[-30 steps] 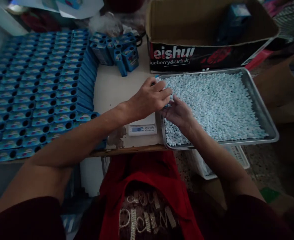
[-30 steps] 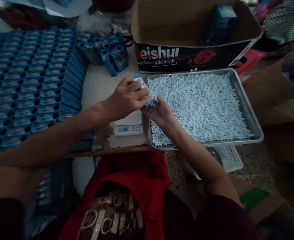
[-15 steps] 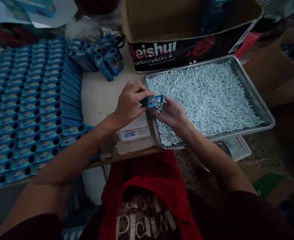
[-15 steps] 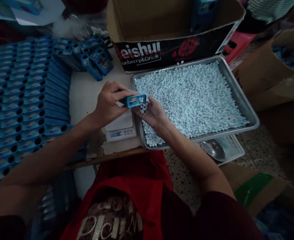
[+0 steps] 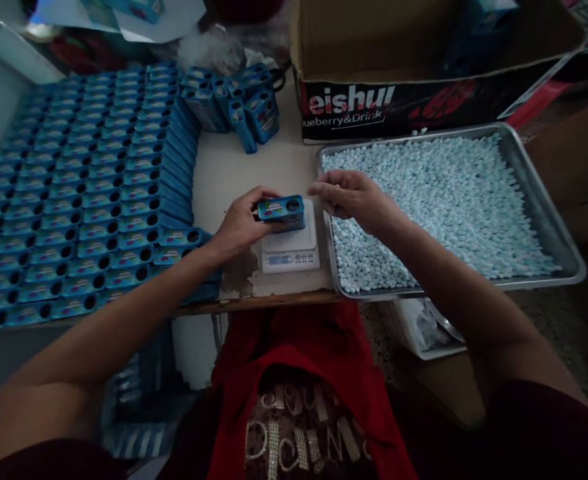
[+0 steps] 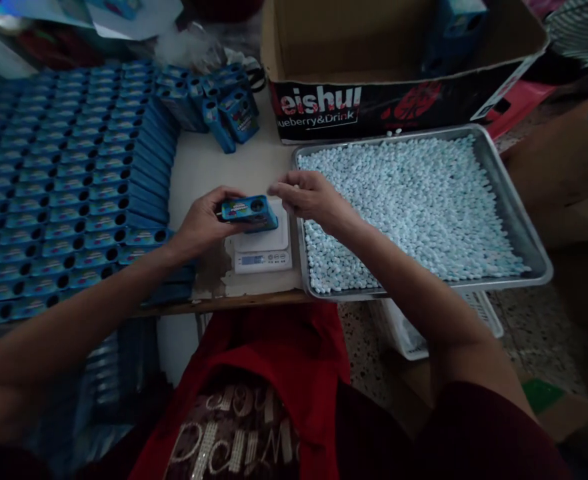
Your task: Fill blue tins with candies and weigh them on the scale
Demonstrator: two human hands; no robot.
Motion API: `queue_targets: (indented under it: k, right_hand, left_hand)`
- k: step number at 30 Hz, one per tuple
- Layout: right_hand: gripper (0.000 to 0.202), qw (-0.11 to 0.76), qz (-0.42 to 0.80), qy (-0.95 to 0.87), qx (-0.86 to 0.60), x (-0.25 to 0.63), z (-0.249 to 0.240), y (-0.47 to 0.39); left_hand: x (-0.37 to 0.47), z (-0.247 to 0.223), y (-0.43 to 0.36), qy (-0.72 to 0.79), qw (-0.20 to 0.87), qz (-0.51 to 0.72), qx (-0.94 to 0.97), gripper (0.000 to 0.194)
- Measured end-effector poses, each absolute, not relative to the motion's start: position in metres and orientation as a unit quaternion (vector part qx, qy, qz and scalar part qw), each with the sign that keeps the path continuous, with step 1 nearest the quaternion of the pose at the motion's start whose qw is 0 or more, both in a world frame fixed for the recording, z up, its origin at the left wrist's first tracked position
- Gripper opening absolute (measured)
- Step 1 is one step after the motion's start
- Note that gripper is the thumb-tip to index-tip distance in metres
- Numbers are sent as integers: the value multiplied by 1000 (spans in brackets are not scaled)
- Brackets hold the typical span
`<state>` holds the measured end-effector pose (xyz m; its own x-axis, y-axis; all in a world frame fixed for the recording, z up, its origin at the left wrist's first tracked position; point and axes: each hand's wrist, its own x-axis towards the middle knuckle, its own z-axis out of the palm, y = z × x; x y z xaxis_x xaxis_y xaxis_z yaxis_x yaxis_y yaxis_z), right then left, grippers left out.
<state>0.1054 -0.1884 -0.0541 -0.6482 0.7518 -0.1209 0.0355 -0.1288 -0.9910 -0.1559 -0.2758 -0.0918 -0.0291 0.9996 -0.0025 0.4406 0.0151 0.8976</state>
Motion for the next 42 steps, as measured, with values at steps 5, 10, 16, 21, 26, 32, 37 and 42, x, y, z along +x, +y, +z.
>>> queue_targets:
  k: [5,10,16,21,26,32,37,42]
  right_hand:
    - [13,174,528,-779,-291,73,-36,-179]
    - [9,141,462,-821,-304,67,-37,-174]
    - [18,183,492,-782,-336,66,-35,-176]
    - [16,177,472,-800,-326,64,-29,-179]
    - [22,185,478,-799,-315,63,-30,-178]
    - [22,181,508,-765,-352,59,-30,-180]
    - [21,198,531,-749,-342,60,-30,-180]
    - [19,177,483,-795,-322,60,-32,-177]
  left_hand:
    - [-172,-74,-288,627,323,355,613,97]
    - [-202,-43,-314,651,277,339,620,75]
    - [-224,-41,-321,643,256,377,615,76]
    - [-223,-36,-321,641,259,373,619,82]
    - [-221,-29,-326,646,262,372,612,75]
    - [-223,-30,-329,641,268,389,604,61]
    - [-224,-31,-329,640,267,392,605,56]
    - [-226,-36,-325,632,274,393,609,57]
